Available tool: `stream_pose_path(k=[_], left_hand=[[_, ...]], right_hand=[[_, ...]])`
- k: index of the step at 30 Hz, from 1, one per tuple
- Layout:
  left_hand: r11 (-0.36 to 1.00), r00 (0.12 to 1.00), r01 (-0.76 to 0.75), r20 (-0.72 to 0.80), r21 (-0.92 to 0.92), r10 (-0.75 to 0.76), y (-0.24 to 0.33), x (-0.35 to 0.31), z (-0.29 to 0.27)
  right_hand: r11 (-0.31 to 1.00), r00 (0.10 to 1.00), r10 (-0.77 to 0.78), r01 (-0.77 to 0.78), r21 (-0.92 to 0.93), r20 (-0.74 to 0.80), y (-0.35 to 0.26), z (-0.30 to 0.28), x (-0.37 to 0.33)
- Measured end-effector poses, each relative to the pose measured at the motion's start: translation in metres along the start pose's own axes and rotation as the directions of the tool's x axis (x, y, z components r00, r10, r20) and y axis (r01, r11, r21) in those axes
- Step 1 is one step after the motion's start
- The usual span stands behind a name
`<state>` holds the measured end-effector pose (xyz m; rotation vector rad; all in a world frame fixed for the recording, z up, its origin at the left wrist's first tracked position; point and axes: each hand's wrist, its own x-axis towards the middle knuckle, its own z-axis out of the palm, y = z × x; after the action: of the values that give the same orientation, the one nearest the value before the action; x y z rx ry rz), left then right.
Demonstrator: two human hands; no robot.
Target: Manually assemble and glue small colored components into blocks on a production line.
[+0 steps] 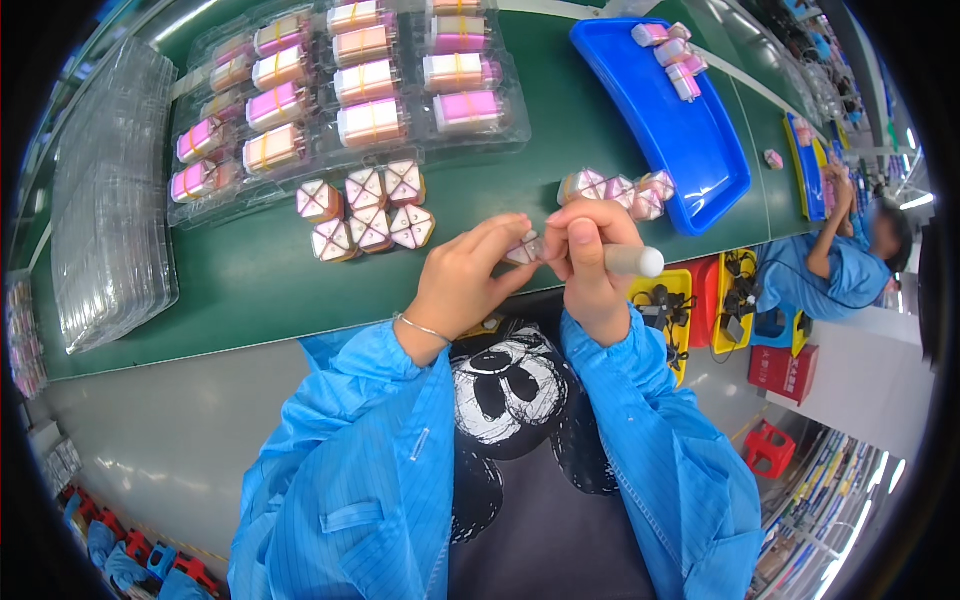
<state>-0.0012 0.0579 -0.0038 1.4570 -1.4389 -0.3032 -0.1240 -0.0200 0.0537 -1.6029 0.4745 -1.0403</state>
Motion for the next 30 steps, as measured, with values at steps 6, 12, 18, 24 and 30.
stream_pose_path(k=[6,12,18,24,30], left_hand=[[1.0,1.0,0.005,-0.012,-0.028,-0.005,-0.001,-0.001,0.002],[0.985,0.994,0.111,0.006,-0.13,-0.111,0.003,0.019,0.008],[0.937,0.986,0.162,0.089,-0.308,-0.141,-0.005,0.043,0.029],[0.97,0.971,-0.238,-0.003,0.047,0.238,0.012,0.005,-0.021],[0.753,0.982,0.143,-0.187,0.643,-0.027,0.017,-0.013,-0.082]], right_hand=[[0.995,0.996,-0.075,0.078,0.066,-0.047,-0.006,-0.005,-0.002],[0.964,0.959,-0.209,0.235,0.122,-0.192,-0.027,-0.018,0.011],[0.987,0.965,-0.136,0.152,0.054,-0.222,-0.027,-0.024,0.004],[0.992,0.973,-0.098,0.111,0.053,-0.207,-0.028,-0.026,0.004],[0.987,0.99,-0.049,0.068,0.144,-0.134,-0.016,-0.017,0.004]])
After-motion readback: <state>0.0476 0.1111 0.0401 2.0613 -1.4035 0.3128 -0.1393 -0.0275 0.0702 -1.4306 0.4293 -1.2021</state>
